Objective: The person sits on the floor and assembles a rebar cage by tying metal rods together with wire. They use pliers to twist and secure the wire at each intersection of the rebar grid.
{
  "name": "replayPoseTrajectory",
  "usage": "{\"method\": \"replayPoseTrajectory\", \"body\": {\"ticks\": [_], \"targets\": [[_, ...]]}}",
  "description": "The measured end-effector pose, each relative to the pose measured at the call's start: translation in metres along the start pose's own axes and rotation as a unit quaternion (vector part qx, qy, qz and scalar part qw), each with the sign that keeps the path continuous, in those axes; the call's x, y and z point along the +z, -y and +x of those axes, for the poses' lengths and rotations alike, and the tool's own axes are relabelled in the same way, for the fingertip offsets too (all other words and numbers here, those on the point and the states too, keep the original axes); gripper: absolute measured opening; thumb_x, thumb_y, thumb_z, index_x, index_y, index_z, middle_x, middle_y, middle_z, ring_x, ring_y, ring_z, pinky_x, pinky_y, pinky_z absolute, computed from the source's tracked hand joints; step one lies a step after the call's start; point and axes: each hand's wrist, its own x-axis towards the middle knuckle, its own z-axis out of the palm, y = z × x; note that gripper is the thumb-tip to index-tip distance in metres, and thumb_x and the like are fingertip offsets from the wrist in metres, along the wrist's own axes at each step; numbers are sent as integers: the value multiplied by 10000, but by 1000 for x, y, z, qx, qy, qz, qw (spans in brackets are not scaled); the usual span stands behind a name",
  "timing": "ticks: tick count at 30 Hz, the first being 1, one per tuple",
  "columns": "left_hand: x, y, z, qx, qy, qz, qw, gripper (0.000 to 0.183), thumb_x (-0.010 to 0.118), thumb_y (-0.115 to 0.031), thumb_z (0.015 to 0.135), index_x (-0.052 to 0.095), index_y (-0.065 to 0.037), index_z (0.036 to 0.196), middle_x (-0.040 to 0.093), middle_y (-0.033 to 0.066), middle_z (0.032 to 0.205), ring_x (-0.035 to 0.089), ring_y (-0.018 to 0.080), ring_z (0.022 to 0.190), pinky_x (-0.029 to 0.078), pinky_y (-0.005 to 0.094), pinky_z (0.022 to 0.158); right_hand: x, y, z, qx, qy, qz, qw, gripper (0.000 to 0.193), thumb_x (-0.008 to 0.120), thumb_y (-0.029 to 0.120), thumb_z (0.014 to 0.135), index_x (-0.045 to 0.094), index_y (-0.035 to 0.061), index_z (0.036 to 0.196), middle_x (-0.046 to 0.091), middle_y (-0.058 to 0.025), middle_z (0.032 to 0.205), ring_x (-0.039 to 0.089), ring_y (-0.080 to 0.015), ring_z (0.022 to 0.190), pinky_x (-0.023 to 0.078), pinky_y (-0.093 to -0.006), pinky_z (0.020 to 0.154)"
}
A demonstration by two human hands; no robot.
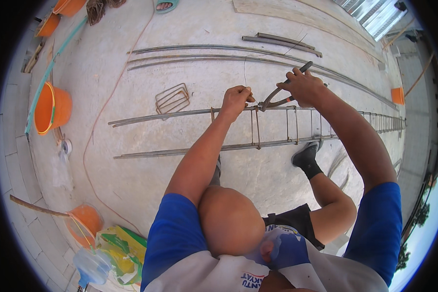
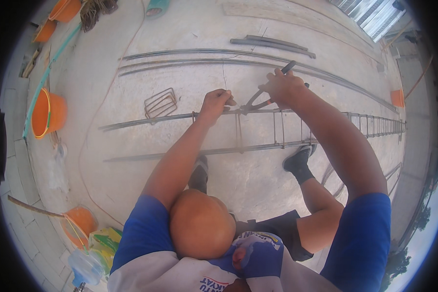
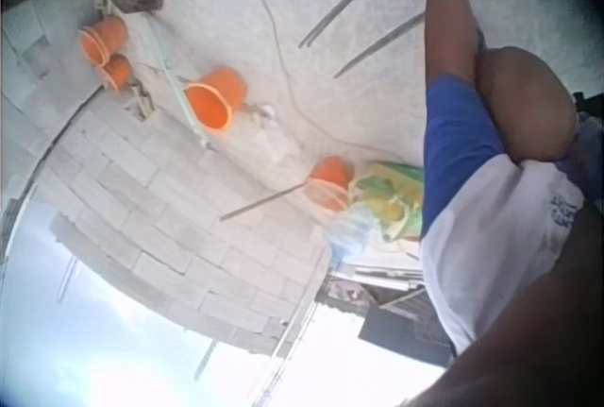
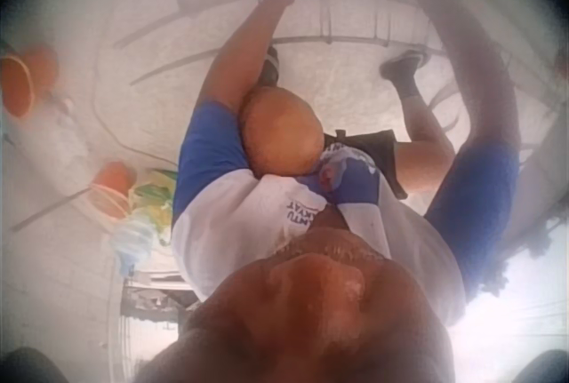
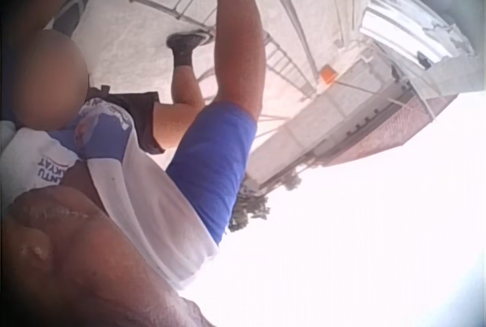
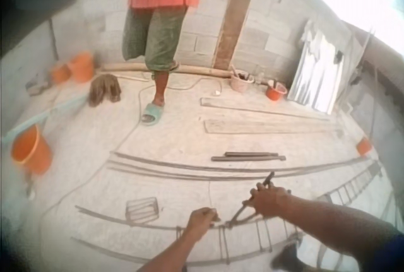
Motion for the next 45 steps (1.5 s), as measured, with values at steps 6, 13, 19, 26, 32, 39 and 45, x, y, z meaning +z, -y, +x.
{"method": "replayPoseTrajectory", "body": {"ticks": [6, 13, 19, 26, 32, 39, 45], "targets": [[1, -3, -1, -3, 2, -7, 1000, 307, 543, -287, 925, 633, 7, 930, 681, 118, 843, 630, 183, 827, 505, 342, 771, -2, -5, 0, 26, 51, 35, 998, 560, 644, 78, 811, 533, 310, 1309, 501, -51, 1239, 501, -304, 1166, 527, -420, 890], [-2, -1, -2, 5, 11, -12, 1000, 309, 544, -288, 924, 634, 8, 937, 682, 124, 854, 634, 185, 844, 510, 340, 782, 4, -2, -7, 10, 38, 47, 998, 673, 699, 24, 739, 509, 271, 1335, 500, -64, 1241, 479, -304, 1194, 515, -425, 921], [-2, -2, -4, 12, 19, -12, 1000, 321, 547, -296, 923, 638, 10, 953, 684, 122, 856, 637, 184, 857, 510, 341, 778, 15, -6, -2, -32, -43, 16, 998, 660, 692, 16, 745, 505, 243, 1336, 493, -76, 1261, 489, -318, 1183, 517, -424, 920], [-2, -3, -3, 24, 28, 14, 999, 317, 553, -300, 916, 637, 3, 949, 682, 101, 867, 625, 175, 861, 499, 343, 784, 0, 0, 12, -48, -53, -124, 990, 206, 628, 163, 834, 688, 147, 1030, 641, -36, 948, 611, -256, 1034, 537, -390, 789], [16, -13, -4, 144, 43, 166, 975, 365, 664, -262, 815, 581, -39, 1092, 657, 120, 1034, 610, 206, 1000, 487, 334, 815, -56, 14, 9, 20, 80, -18, 996, 219, 720, 136, 723, 731, 165, 940, 697, -36, 883, 670, -245, 881, 530, -389, 687], [83, -24, -1, 230, -31, 239, 943, 517, 747, -321, 713, 518, -33, 1076, 670, 145, 910, 654, 302, 898, 516, 384, 788, -94, 19, 35, -5, 222, -12, 975, 495, 790, 50, 566, 720, 184, 1037, 707, -36, 957, 670, -243, 913, 519, -421, 679], [66, -41, 32, 82, 90, 129, 984, 253, 719, -266, 762, 600, -42, 762, 571, 45, 646, 518, 136, 520, 446, 297, 512, -78, 25, 37, -62, 19, -150, 987, 221, 686, 239, 807, 718, 103, 979, 695, -40, 859, 657, -211, 980, 457, -404, 922]]}}
